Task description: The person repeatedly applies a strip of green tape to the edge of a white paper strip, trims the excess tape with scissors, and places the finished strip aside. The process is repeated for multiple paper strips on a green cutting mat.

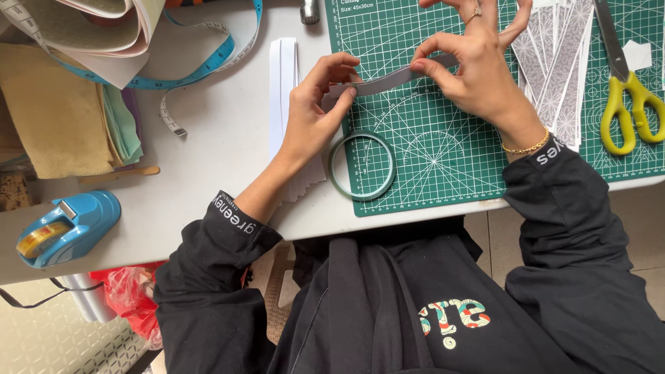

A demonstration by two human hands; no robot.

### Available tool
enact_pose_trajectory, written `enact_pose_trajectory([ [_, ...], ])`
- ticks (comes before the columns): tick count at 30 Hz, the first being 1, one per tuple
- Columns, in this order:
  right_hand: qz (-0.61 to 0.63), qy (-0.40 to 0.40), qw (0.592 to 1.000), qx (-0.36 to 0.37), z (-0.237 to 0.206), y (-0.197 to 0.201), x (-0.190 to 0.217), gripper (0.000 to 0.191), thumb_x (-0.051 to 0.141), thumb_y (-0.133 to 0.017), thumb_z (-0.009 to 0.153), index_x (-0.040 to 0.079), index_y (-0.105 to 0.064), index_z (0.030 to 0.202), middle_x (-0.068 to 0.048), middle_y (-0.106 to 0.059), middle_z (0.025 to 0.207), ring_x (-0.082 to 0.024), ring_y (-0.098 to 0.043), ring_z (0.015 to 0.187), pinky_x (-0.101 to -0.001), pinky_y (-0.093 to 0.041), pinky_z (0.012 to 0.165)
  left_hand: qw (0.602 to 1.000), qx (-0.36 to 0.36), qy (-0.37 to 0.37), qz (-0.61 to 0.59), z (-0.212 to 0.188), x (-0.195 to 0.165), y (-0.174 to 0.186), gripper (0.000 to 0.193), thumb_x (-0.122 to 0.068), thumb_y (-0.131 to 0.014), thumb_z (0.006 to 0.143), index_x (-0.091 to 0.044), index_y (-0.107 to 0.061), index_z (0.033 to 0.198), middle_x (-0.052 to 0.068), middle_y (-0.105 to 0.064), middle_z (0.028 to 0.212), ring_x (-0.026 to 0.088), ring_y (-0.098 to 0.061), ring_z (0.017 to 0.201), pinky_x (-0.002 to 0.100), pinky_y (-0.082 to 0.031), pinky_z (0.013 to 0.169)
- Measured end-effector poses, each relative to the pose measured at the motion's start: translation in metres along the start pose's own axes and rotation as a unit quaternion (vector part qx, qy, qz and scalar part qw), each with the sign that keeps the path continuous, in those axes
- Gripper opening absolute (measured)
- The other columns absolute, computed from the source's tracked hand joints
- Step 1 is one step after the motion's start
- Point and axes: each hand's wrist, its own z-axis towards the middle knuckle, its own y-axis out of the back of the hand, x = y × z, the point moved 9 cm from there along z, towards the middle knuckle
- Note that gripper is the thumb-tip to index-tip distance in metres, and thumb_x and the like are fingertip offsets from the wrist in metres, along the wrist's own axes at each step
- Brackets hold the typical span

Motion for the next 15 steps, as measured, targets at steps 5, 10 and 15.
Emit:
enact_pose_trajectory([
  [5, 0.031, 0.035, 0.999, -0.014, 0.001, 0.002, 0.004, 0.013, 0.034, -0.073, 0.108, 0.023, -0.080, 0.109, -0.019, -0.035, 0.172, -0.041, -0.004, 0.158, -0.0716, 0.025, 0.106, 0.999, -0.023, 0.030, -0.016, 0.000, 0.007, 0.004, 0.033, 0.003, -0.061, 0.102, -0.005, -0.059, 0.134, 0.005, -0.068, 0.114, 0.012, -0.066, 0.112, 0.028, -0.057, 0.094],
  [10, 0.020, -0.023, 0.999, 0.040, 0.002, -0.001, 0.001, 0.020, 0.045, -0.078, 0.101, 0.025, -0.078, 0.105, -0.016, -0.037, 0.172, -0.042, -0.003, 0.158, -0.0751, 0.024, 0.105, 0.999, -0.035, 0.019, 0.028, -0.001, 0.006, 0.005, 0.032, 0.003, -0.061, 0.101, -0.005, -0.059, 0.133, 0.005, -0.070, 0.110, 0.012, -0.068, 0.108, 0.027, -0.057, 0.095],
  [15, 0.022, -0.032, 0.998, 0.045, 0.005, -0.003, 0.009, 0.021, 0.043, -0.080, 0.096, 0.024, -0.077, 0.102, -0.014, -0.039, 0.167, -0.043, -0.005, 0.156, -0.0764, 0.021, 0.106, 0.999, -0.034, 0.016, 0.030, -0.001, 0.006, 0.005, 0.030, 0.002, -0.064, 0.101, -0.004, -0.060, 0.131, 0.005, -0.070, 0.107, 0.011, -0.068, 0.104, 0.028, -0.058, 0.095],
])
